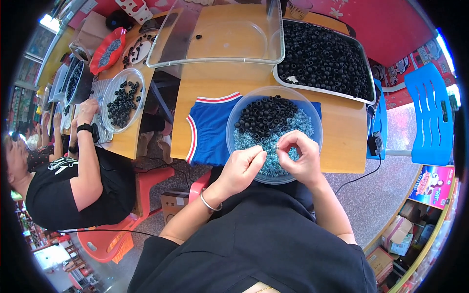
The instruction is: The person picks up small black components from a plastic tray and places them into a blue bowl containing blue granular material by hand.
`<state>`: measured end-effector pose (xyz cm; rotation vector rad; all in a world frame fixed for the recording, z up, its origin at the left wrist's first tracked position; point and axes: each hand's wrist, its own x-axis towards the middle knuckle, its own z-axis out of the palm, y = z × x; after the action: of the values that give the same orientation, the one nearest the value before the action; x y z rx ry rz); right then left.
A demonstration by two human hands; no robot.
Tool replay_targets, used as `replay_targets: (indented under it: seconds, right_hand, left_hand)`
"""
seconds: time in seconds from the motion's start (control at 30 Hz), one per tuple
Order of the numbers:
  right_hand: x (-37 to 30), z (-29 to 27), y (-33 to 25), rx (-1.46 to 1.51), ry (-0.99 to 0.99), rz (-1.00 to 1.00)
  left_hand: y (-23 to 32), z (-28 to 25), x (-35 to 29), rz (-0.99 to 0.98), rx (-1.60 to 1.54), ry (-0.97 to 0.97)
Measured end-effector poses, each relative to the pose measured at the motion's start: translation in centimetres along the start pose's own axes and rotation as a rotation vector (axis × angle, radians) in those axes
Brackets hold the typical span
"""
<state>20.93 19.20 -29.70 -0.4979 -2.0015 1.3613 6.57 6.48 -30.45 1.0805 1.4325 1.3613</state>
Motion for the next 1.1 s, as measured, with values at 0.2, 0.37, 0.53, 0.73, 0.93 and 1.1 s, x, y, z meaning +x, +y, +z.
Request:
replay_targets:
  seconds: [0.2, 0.37, 0.53, 0.73, 0.93, 1.1]
  right_hand:
    - [-0.4, -0.3, -0.1, 0.161, -0.075, 0.283]
    - [-0.4, -0.4, -0.1, 0.363, -0.152, 0.48]
    - [-0.1, -0.3, -0.6, 0.533, -0.187, 0.574]
    - [0.0, -0.5, -1.1, 0.601, -0.222, 0.549]
    - [0.0, -0.4, -1.8, 0.435, -0.199, 0.37]
    - [0.7, -0.3, -2.3, 0.087, -0.172, 0.042]
  left_hand:
    - [1.2, -0.4, 0.2, 0.207, 0.717, -0.001]
    - [2.0, -0.6, 0.5, 0.314, 0.735, 0.086]
    - [1.4, -0.9, 0.9, 0.49, 0.789, 0.045]
    - [1.0, -1.1, 0.8, 0.546, 0.78, 0.017]
    - [0.9, -0.4, 0.7, 0.544, 0.595, 0.052]
    - [1.2, -0.1, 0.2, 0.313, 0.297, 0.016]
